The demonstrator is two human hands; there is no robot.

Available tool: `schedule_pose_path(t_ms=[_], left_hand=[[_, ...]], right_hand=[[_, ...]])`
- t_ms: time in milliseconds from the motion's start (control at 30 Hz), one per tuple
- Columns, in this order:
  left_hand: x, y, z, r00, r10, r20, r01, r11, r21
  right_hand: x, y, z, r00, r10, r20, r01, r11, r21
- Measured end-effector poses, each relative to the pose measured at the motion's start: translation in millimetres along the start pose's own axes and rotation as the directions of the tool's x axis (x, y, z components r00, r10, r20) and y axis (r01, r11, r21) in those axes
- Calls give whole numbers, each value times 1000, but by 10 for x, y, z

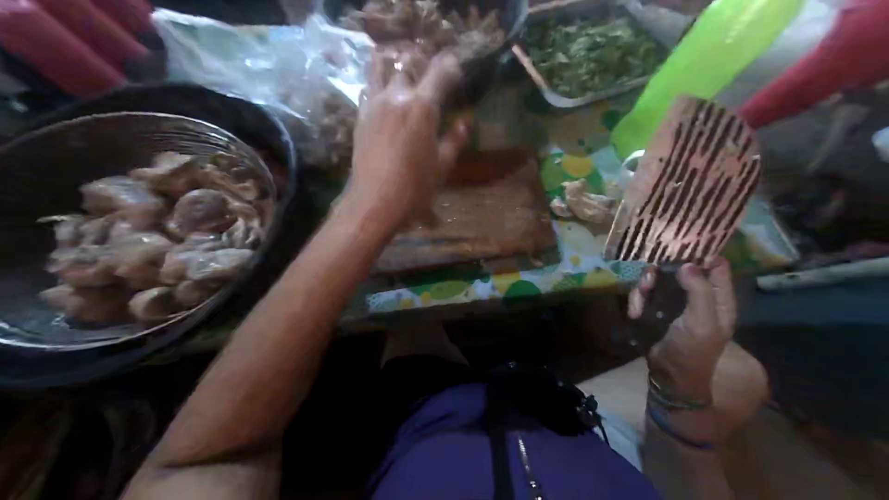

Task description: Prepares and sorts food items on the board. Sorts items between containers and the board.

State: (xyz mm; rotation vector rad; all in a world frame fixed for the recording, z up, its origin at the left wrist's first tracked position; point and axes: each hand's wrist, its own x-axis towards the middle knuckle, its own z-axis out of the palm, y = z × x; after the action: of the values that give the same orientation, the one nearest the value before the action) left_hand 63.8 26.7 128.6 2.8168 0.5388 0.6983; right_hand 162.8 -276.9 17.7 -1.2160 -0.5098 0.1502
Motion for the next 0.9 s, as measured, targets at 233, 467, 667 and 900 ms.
schedule_pose_path(t_ms=[233, 467, 667, 900], left_hand=[[106, 693, 1422, 901, 217, 375, -92, 942, -323], [644, 976, 1732, 674, 466, 573, -429, 878, -211], [942, 880, 1740, 709, 436, 554, -385, 898, -214], [518, 1200, 1439, 676, 233, 699, -311, 950, -15]], right_hand=[[-189, -206, -279, 988, -8, -157, -14, 990, -139], [-282, -196, -364, 982, -5, -191, -20, 991, -131], [-266, -132, -275, 991, 27, -132, -40, 994, -101], [-266, -112, -275, 992, 21, -122, -35, 993, -116]])
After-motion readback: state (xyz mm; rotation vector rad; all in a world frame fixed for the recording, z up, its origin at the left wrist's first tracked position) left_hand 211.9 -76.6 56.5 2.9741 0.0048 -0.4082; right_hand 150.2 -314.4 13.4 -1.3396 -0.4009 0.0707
